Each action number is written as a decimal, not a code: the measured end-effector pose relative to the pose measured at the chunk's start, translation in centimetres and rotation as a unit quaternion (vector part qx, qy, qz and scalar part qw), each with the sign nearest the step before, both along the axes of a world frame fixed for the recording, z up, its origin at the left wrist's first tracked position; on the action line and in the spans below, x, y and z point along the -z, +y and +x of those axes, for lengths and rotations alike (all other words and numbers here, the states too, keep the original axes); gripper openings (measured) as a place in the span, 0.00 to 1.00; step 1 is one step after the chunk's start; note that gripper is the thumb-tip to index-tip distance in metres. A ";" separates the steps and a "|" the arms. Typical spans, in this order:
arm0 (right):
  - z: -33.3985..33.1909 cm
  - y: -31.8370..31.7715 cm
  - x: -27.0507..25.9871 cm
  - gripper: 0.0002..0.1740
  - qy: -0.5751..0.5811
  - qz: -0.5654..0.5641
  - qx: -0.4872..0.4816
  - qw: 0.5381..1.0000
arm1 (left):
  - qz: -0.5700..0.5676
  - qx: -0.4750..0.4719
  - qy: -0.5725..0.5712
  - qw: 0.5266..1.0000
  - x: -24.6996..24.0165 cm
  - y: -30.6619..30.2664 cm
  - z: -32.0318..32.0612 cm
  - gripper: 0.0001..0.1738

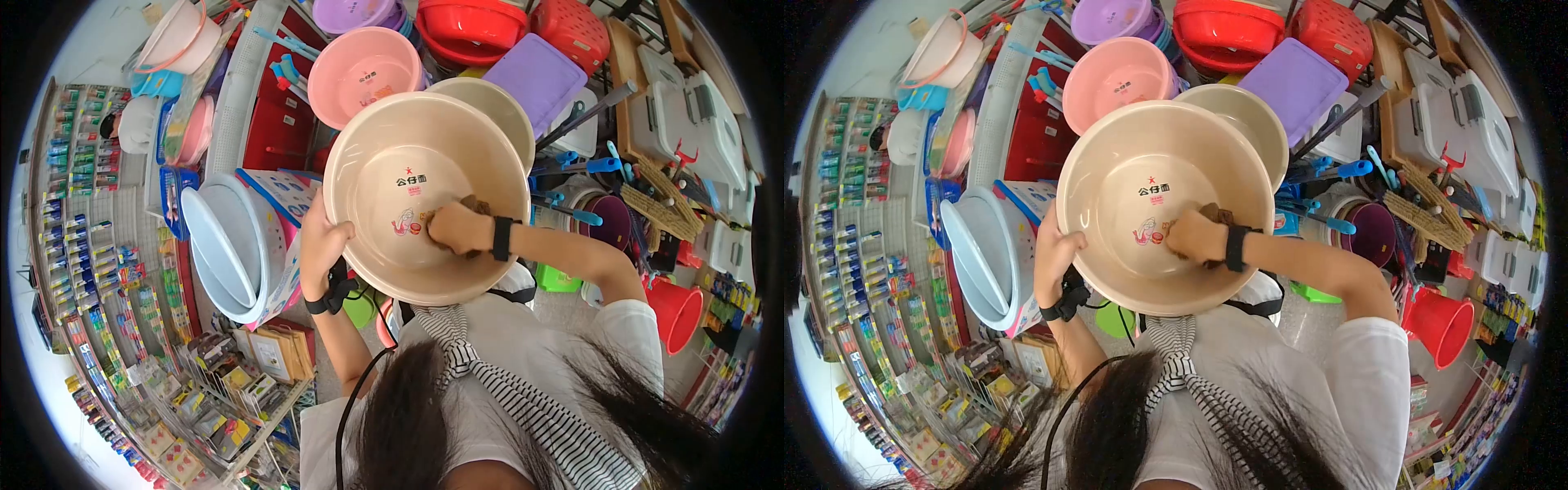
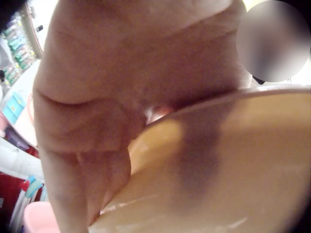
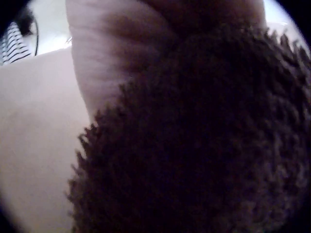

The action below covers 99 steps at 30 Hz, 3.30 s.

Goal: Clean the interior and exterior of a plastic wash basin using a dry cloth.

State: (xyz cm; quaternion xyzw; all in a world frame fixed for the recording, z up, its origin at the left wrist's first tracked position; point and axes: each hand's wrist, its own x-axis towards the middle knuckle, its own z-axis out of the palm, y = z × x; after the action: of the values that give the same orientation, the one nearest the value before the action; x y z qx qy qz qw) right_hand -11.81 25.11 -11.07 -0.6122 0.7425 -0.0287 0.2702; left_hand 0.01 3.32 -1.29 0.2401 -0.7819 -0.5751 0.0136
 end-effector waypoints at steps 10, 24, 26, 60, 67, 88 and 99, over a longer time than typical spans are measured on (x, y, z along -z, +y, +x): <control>-4.7 0.9 -0.4 0.06 0.097 -0.092 0.008 0.991 | -0.007 -0.009 0.006 1.000 -1.0 -0.1 0.3 0.43; -3.0 -0.6 0.9 0.19 -0.081 0.279 -0.067 0.954 | -0.005 0.039 0.011 0.999 -0.6 0.8 -0.3 0.42; -1.9 -1.0 0.9 0.20 -0.162 0.251 -0.097 0.949 | -0.009 0.041 0.010 0.999 -0.7 1.0 -0.3 0.42; -6.1 6.0 -17.9 0.25 -0.408 -0.515 0.329 0.678 | -0.028 0.111 0.013 0.993 -4.9 -8.1 0.1 0.42; -6.9 8.7 -19.4 0.34 -0.380 -0.621 0.445 0.522 | 0.003 0.251 -0.053 0.967 -8.4 -12.3 -4.6 0.46; -6.5 6.1 -2.8 0.29 -0.266 -0.273 0.541 0.750 | 0.128 0.396 -0.146 0.898 -1.7 -10.9 -12.8 0.47; -6.4 6.6 -4.3 0.28 -0.511 -0.228 0.528 0.639 | 0.130 0.320 -0.073 0.936 -1.8 -11.4 -10.3 0.34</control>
State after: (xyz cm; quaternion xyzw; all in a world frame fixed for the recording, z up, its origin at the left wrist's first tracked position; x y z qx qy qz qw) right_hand -18.16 31.75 -6.80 -0.0465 0.6533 -0.6428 0.3973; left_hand -10.33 -8.05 0.52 0.0177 -0.7350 -0.6263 -0.2593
